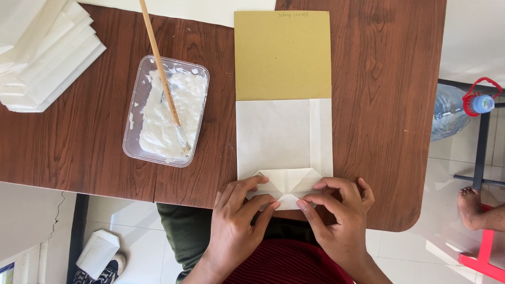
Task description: The person applies white glue to the edges of a folded white paper using a brush. They then press the glued edges together to secure the fold. The person also places a yellow piece of paper on top of the white paper and smooths it down.
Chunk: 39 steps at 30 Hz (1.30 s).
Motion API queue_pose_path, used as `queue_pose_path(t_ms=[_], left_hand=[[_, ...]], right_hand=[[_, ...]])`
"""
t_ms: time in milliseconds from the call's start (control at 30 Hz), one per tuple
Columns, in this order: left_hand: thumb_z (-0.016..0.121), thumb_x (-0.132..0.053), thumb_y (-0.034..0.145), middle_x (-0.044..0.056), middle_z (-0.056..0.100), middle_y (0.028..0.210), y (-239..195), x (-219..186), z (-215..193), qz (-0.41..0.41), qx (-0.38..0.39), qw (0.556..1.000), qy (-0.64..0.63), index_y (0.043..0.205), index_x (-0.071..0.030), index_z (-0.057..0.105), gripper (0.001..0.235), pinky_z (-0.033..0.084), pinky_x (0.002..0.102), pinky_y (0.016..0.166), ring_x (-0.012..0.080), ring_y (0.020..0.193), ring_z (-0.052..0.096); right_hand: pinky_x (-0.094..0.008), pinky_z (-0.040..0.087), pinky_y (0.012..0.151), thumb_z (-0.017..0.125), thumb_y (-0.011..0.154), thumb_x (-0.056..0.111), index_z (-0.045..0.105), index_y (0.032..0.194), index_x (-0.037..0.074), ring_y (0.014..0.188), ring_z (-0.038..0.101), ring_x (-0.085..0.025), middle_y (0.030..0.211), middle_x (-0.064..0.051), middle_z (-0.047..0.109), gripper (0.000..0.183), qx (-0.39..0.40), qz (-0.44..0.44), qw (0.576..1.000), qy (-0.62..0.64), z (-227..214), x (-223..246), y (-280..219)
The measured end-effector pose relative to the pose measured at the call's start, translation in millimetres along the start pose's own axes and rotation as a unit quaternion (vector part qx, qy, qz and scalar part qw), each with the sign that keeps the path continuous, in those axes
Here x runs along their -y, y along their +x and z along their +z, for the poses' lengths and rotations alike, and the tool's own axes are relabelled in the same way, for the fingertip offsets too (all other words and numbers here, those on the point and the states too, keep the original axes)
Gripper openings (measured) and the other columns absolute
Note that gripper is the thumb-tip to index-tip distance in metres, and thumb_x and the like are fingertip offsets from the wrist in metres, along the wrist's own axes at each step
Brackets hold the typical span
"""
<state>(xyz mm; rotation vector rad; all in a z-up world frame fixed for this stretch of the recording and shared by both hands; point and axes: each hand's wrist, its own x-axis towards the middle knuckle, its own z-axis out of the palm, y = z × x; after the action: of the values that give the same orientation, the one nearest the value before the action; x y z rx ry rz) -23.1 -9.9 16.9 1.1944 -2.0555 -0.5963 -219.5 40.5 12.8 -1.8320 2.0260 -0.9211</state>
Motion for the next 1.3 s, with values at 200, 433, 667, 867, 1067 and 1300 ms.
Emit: queue_pose_path(t_ms=[200, 433, 667, 867, 1067, 1300], left_hand=[[0.072, -0.018, 0.096, 0.007, 0.066, 0.122, 3, -3, 1, 0.004, 0.002, 1.0, 0.024, 0.09, -0.011, 0.071, 0.01, 0.05, 0.037, 0.078, 0.0223, 0.088, 0.065], [0.069, -0.018, 0.098, 0.008, 0.065, 0.123, 5, -5, 2, 0.009, 0.0, 0.998, 0.056, 0.088, -0.011, 0.07, 0.012, 0.048, 0.037, 0.076, 0.0211, 0.086, 0.064], [0.068, -0.015, 0.097, 0.008, 0.065, 0.122, 7, -9, 2, 0.008, -0.005, 0.998, 0.069, 0.087, -0.011, 0.068, 0.011, 0.047, 0.038, 0.073, 0.0215, 0.084, 0.064], [0.066, -0.017, 0.098, 0.008, 0.065, 0.123, 9, -9, 2, 0.012, 0.0, 0.996, 0.089, 0.088, -0.012, 0.069, 0.012, 0.047, 0.037, 0.072, 0.0208, 0.084, 0.063], [0.066, -0.016, 0.098, 0.009, 0.065, 0.122, 10, -10, 3, 0.014, -0.005, 0.996, 0.093, 0.088, -0.011, 0.069, 0.012, 0.048, 0.036, 0.072, 0.0207, 0.083, 0.064], [0.064, -0.018, 0.101, 0.011, 0.062, 0.127, 12, -13, 2, 0.018, 0.022, 0.99, 0.136, 0.087, -0.011, 0.066, 0.016, 0.048, 0.036, 0.072, 0.0207, 0.085, 0.063]], right_hand=[[-0.049, 0.019, 0.119, 0.078, 0.085, 0.033, 0.077, 0.082, 0.027, 0.087, 0.061, -0.004, 0.101, 0.01, 0.064, 0.007, -0.013, 0.002, 1.0, -0.016, 2, 2, 2], [-0.05, 0.021, 0.119, 0.082, 0.082, 0.032, 0.079, 0.082, 0.025, 0.094, 0.063, -0.006, 0.103, 0.008, 0.063, 0.008, -0.024, 0.021, 0.999, -0.016, 5, 2, 2], [-0.048, 0.024, 0.116, 0.081, 0.084, 0.034, 0.077, 0.08, 0.022, 0.094, 0.061, -0.007, 0.099, 0.008, 0.063, 0.013, -0.032, 0.034, 0.998, -0.045, 9, 5, 5], [-0.05, 0.022, 0.118, 0.08, 0.084, 0.037, 0.078, 0.084, 0.022, 0.094, 0.061, -0.006, 0.106, 0.006, 0.062, 0.015, -0.03, 0.034, 0.998, -0.049, 10, 4, 2], [-0.051, 0.023, 0.116, 0.081, 0.082, 0.039, 0.077, 0.083, 0.025, 0.09, 0.062, -0.007, 0.107, 0.004, 0.061, 0.015, -0.039, 0.028, 0.997, -0.062, 12, 8, 7], [-0.053, 0.024, 0.116, 0.08, 0.085, 0.037, 0.074, 0.08, 0.023, 0.093, 0.059, -0.01, 0.103, 0.008, 0.062, 0.016, -0.041, 0.025, 0.995, -0.085, 17, 9, 7]])
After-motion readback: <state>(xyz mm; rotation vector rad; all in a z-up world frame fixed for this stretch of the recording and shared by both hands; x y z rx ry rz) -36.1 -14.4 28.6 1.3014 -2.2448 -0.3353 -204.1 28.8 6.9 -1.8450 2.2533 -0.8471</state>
